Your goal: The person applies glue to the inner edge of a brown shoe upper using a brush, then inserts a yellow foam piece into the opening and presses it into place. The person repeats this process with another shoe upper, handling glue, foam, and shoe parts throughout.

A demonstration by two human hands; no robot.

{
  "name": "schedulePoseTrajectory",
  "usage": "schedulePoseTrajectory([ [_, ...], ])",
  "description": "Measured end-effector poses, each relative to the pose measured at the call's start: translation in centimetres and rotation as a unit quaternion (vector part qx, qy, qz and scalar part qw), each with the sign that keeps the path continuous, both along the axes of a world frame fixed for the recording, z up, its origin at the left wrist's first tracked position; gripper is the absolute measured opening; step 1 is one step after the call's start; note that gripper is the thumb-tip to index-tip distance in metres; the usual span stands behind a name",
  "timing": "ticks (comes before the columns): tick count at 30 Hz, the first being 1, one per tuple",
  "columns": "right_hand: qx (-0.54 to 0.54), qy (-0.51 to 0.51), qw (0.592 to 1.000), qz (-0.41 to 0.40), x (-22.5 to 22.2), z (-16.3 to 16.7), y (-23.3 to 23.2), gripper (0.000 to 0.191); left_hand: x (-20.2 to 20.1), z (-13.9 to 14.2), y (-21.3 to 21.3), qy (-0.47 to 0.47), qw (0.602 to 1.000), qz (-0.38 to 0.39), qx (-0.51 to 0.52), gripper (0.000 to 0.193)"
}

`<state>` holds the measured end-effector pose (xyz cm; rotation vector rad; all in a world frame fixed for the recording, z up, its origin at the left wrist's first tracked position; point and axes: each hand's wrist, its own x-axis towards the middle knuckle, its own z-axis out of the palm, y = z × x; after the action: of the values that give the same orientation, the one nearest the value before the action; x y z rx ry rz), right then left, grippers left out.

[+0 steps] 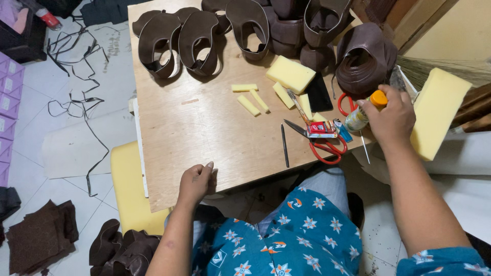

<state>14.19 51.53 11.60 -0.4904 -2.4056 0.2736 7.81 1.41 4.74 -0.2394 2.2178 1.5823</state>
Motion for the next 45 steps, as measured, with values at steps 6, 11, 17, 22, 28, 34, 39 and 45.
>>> schedulePoseTrajectory([
  [6,0.001,-0.005,1.000,-0.011,0.2,-0.8,0.6,0.057,-0.1,-0.5,0.1,0.020,0.999,-0.002,-0.037,0.045],
  [11,-0.016,-0.034,0.999,0.011,-0.3,-0.8,0.5,0.068,-0.1,-1.4,-0.1,0.062,0.996,-0.021,-0.067,0.046],
  [17,-0.140,-0.083,0.986,-0.033,0.0,-0.3,0.2,0.089,0.8,-0.8,0.4,0.040,0.999,-0.010,-0.030,0.045],
  [22,-0.150,-0.109,0.982,0.027,-0.7,-0.9,-0.6,0.094,1.2,0.3,1.2,0.072,0.991,-0.015,-0.109,0.045],
  [28,-0.077,-0.220,0.972,-0.024,-1.7,-2.1,-2.1,0.061,1.8,1.5,1.4,0.089,0.986,-0.021,-0.138,0.044],
  [34,-0.076,-0.234,0.969,-0.020,-1.6,-1.6,-1.2,0.074,2.4,2.1,1.8,0.059,0.987,-0.019,-0.150,0.043],
  [39,-0.121,-0.237,0.961,-0.070,-0.7,-2.7,-1.7,0.067,2.3,1.5,1.5,0.061,0.987,-0.014,-0.145,0.042],
  [45,-0.188,-0.163,0.965,-0.082,0.1,-3.7,-2.3,0.057,2.1,0.8,1.2,0.096,0.982,-0.020,-0.163,0.042],
])
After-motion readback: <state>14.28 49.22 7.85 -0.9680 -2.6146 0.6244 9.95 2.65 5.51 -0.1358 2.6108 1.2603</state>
